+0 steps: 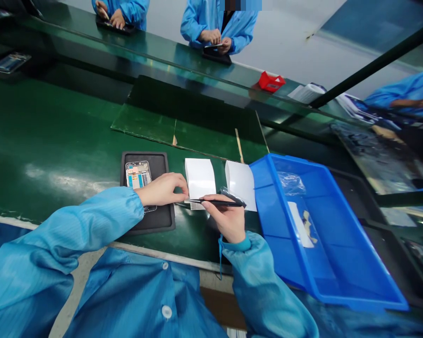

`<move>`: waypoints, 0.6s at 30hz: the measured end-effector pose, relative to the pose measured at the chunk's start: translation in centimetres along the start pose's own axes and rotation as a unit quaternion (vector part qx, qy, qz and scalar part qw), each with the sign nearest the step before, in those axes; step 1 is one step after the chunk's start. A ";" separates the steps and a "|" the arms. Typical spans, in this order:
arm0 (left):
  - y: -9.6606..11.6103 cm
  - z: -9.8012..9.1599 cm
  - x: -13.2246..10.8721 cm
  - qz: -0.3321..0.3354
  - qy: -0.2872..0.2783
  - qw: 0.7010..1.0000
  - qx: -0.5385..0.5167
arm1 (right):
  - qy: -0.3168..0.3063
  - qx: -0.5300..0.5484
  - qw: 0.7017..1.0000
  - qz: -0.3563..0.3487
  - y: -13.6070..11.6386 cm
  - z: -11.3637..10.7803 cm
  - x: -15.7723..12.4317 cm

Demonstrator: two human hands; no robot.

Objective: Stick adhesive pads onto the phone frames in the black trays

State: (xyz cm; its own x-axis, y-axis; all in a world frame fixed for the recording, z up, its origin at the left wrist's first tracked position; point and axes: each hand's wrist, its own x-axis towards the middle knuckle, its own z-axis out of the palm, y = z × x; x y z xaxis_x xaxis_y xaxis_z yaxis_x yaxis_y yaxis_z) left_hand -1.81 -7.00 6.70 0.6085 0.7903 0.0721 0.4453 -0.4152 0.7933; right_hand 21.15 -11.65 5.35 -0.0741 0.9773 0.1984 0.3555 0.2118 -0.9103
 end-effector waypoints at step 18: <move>-1.2 -1.7 -1.2 -0.014 0.045 0.999 -0.013 | 0.032 -0.039 0.999 -0.017 -0.1 1.3 0.1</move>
State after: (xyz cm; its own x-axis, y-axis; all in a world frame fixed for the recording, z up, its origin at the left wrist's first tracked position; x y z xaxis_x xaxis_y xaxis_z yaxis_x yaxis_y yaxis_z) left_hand -4.14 -6.68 6.68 0.5335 0.8396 0.1025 0.4435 -0.3808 0.8114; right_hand 19.89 -11.61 5.02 -0.0289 0.9667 0.2545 0.4251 0.2423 -0.8721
